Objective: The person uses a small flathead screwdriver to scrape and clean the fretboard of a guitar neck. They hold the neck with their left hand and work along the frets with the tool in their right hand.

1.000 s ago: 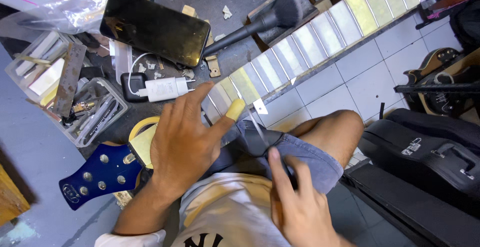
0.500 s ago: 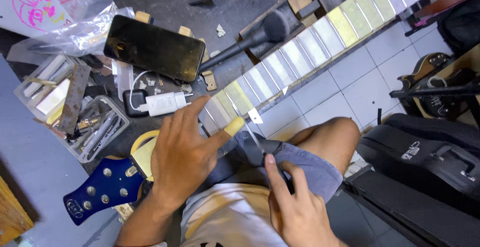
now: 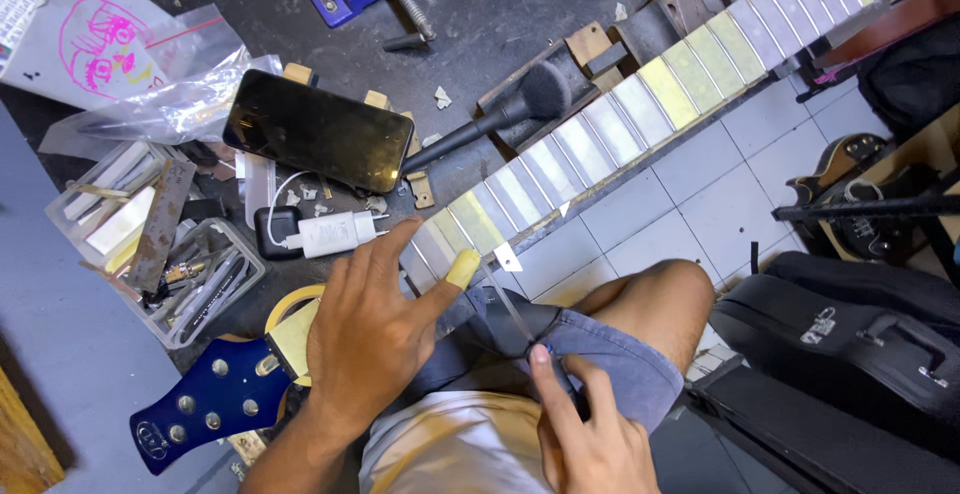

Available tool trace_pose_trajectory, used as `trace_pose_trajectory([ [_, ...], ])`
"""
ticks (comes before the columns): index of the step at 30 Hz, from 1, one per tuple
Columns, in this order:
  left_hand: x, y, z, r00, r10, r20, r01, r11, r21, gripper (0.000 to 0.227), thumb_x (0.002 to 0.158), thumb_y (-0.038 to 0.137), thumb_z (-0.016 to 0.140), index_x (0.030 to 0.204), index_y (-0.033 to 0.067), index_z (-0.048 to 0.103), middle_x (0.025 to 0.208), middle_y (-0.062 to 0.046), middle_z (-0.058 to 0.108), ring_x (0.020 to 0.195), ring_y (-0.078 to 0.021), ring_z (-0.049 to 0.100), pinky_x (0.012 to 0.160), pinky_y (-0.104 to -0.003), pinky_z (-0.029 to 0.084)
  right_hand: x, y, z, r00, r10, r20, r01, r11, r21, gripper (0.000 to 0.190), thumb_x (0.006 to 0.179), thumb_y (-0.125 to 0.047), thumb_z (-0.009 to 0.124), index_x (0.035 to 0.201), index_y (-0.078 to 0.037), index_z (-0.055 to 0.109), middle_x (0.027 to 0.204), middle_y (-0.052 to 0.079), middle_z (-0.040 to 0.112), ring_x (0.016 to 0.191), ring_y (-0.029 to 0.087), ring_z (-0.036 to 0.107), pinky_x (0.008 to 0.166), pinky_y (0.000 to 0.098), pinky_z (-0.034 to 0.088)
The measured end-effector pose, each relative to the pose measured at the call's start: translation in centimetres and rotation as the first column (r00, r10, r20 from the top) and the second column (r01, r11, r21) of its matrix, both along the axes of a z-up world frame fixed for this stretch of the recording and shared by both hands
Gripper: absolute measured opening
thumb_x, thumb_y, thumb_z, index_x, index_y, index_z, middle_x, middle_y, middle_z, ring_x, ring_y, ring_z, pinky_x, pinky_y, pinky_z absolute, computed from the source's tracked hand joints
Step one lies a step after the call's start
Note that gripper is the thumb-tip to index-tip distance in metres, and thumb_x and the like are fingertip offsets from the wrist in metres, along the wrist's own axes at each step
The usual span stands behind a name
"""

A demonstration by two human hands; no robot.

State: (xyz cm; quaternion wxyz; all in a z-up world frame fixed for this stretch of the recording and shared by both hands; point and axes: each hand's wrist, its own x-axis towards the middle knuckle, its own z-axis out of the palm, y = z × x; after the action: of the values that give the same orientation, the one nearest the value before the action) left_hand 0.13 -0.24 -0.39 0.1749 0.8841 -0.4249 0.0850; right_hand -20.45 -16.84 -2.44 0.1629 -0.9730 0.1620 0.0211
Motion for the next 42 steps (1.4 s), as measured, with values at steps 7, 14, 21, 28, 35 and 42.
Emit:
trace_pose_trajectory([
  [7,-0.4,-0.1,0.5,1.0,0.01,0.017,-0.009,0.999,-0.032,0.034,0.085,0.005,0.073,0.113,0.0245,0.074,0.14,-0.022,0.062,0.114,-0.0391,0.066,0.076,-0.049,0.049,5.9,0.2,1.4,0.989,0.144,-0.039,-0.138,0.984,0.115,0.074,0.093,-0.015,0.06,0.164,-0.025,0.038,0.133,0.013,0.049,0.07,0.048,0.067,0.039,0.0618,0.055],
  [14,-0.2,-0.2,0.6,1.0,0.0,0.021,0.001,1.0,-0.015,0.046,0.083,0.003,0.076,0.12,0.0292,0.076,0.139,-0.022,0.062,0.112,-0.0383,0.064,0.075,-0.049,0.048,-0.5,0.0,0.2,0.999,-0.014,-0.03,0.016,0.997,0.073,0.063,0.096,-0.024,0.059,0.157,-0.034,0.05,0.133,-0.001,0.057,0.052,0.038,0.06,0.037,0.0489,0.051],
  [21,-0.6,-0.3,0.6,0.998,0.04,0.042,-0.04,0.999,-0.002,0.027,0.088,0.005,0.072,0.111,0.0194,0.067,0.137,-0.019,0.062,0.104,-0.0377,0.064,0.075,-0.047,0.047,8.9,0.7,3.2,0.985,0.149,-0.089,-0.139,0.984,0.109,0.077,0.094,-0.016,0.06,0.166,-0.022,0.033,0.129,0.013,0.046,0.049,0.052,0.062,0.038,0.0646,0.051],
  [28,-0.2,0.1,0.6,1.0,0.002,-0.01,-0.002,1.0,-0.026,0.036,0.083,0.006,0.079,0.109,0.0312,0.078,0.141,-0.02,0.061,0.112,-0.038,0.064,0.072,-0.047,0.046,1.3,-0.8,0.7,0.994,0.054,-0.093,-0.031,0.972,0.235,0.073,0.096,-0.02,0.06,0.165,-0.028,0.039,0.14,0.004,0.052,0.084,0.036,0.067,0.052,0.0546,0.058],
  [35,-0.2,0.1,0.7,1.0,-0.011,0.008,0.012,0.998,-0.056,0.034,0.09,0.005,0.079,0.118,0.0245,0.077,0.139,-0.022,0.064,0.108,-0.038,0.065,0.069,-0.046,0.047,2.8,-0.8,1.4,0.984,0.046,0.17,-0.097,0.948,0.304,0.055,0.101,-0.014,0.059,0.156,-0.015,0.053,0.127,0.006,0.06,0.065,0.023,0.063,0.039,0.0338,0.05],
  [42,-0.4,0.2,0.0,1.0,0.004,0.03,0.0,0.994,-0.105,0.019,0.09,0.008,0.083,0.103,0.0222,0.081,0.145,-0.022,0.065,0.117,-0.0401,0.068,0.078,-0.047,0.05,2.0,-0.9,1.2,0.923,0.108,0.369,-0.215,0.94,0.263,0.045,0.103,-0.008,0.062,0.148,-0.009,0.06,0.128,0.008,0.067,0.079,0.014,0.069,0.055,0.0235,0.053],
])
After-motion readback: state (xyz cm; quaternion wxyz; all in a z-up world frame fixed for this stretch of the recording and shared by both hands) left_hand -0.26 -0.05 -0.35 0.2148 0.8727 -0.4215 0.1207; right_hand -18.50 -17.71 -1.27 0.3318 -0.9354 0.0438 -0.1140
